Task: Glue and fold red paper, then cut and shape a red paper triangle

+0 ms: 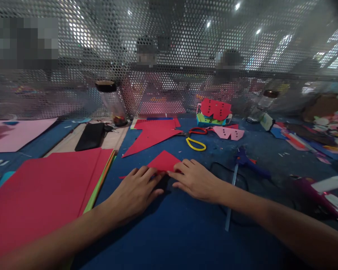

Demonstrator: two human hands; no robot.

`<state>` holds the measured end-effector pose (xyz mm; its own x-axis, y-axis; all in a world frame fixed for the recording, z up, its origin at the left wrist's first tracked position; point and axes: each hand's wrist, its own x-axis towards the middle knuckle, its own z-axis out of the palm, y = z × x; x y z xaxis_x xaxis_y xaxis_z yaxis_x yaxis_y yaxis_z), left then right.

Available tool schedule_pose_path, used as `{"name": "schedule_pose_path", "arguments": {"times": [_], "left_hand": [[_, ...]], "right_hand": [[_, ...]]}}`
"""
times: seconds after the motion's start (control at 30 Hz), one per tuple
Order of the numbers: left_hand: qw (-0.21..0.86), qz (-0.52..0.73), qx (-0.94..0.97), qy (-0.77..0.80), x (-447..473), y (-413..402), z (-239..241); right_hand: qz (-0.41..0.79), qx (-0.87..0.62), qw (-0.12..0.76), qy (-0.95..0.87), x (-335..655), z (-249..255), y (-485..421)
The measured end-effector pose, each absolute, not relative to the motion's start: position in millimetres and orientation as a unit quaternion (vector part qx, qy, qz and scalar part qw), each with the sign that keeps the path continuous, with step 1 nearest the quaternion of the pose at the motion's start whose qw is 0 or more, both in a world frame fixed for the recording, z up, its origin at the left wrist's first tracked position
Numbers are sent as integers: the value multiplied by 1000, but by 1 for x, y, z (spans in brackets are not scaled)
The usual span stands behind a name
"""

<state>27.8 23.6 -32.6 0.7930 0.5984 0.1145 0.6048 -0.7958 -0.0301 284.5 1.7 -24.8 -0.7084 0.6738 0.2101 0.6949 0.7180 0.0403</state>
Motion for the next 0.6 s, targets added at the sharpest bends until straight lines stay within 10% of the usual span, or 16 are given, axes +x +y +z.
{"name": "schedule_pose_path", "arguments": {"times": [0.6], "left_hand": [[40,-47,-930,-362,26,15,-32]], "right_hand": [[-42,-376,105,-920,293,-25,-1]]}}
